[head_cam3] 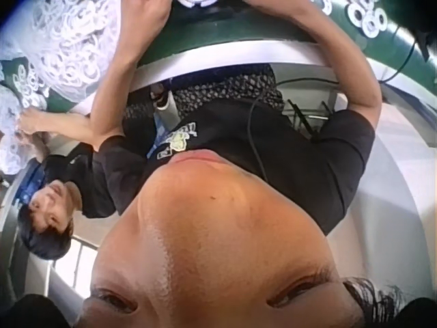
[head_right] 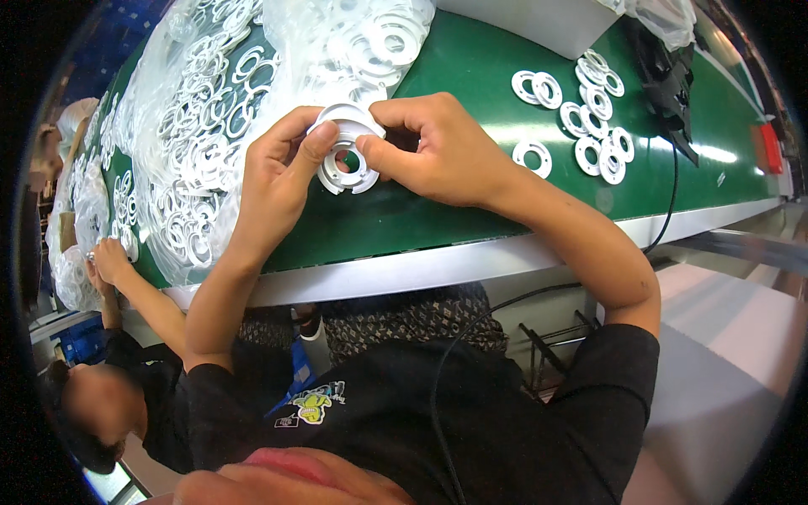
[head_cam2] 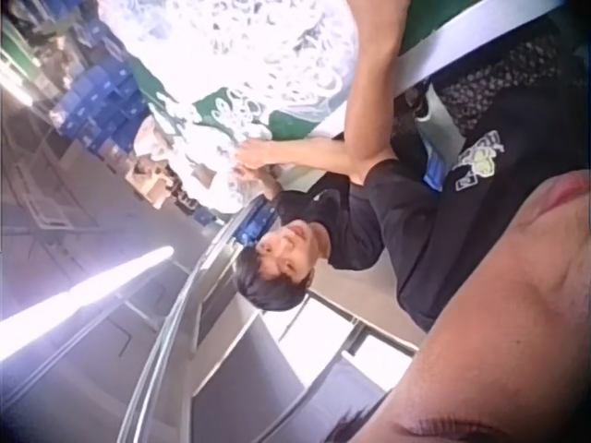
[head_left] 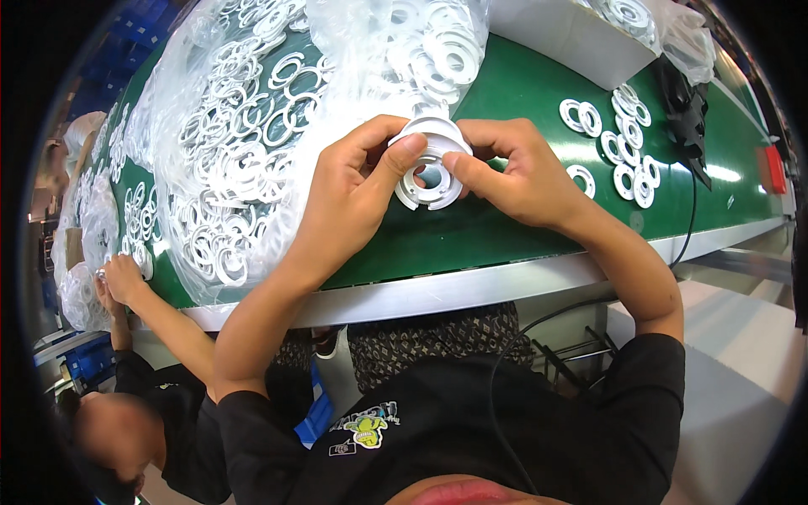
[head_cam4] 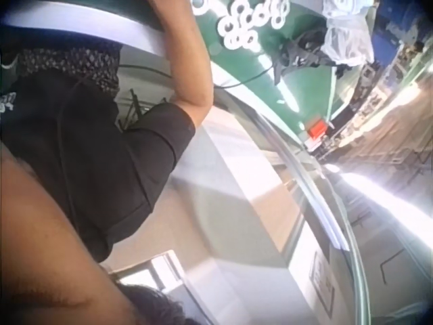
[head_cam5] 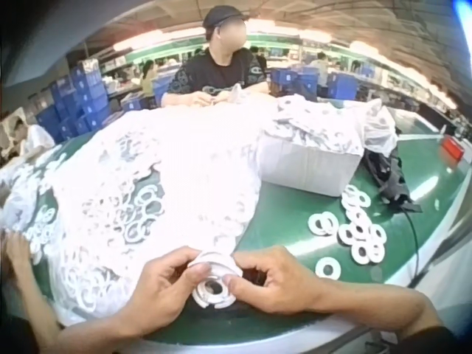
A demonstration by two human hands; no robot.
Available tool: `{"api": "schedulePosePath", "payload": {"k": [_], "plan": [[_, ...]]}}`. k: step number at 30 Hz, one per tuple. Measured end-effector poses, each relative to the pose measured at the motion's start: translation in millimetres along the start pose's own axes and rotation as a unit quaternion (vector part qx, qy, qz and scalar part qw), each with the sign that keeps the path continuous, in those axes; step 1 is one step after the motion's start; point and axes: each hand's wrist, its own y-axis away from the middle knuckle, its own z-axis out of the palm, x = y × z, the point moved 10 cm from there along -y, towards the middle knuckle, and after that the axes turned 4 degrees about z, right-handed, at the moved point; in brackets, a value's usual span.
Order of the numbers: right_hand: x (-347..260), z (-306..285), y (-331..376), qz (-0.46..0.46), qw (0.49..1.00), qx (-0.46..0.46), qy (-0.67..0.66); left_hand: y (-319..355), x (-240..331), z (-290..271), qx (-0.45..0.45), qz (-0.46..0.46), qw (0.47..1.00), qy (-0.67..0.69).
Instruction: Assembling small circular white plastic components on an industrial assembly line.
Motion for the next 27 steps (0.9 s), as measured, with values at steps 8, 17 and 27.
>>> {"api": "schedulePosePath", "payload": {"k": [8, 17, 27], "plan": [[3.0, -0.4, 0.8, 0.072, 0.992, 0.021, -0.098, 1.8, -17.1, -2.4, 0.035, -0.067, 0.984, 0.164], [7.9, -9.1, -0.7, 0.072, 0.993, 0.050, -0.078, -2.5, -22.4, -16.7, 0.107, -0.050, 0.974, 0.194], [-13.8, -20.0, 1.6, -0.053, 0.990, 0.108, 0.077, -0.4, -10.6, 6.8, -0.005, -0.011, 0.998, 0.067]]}}
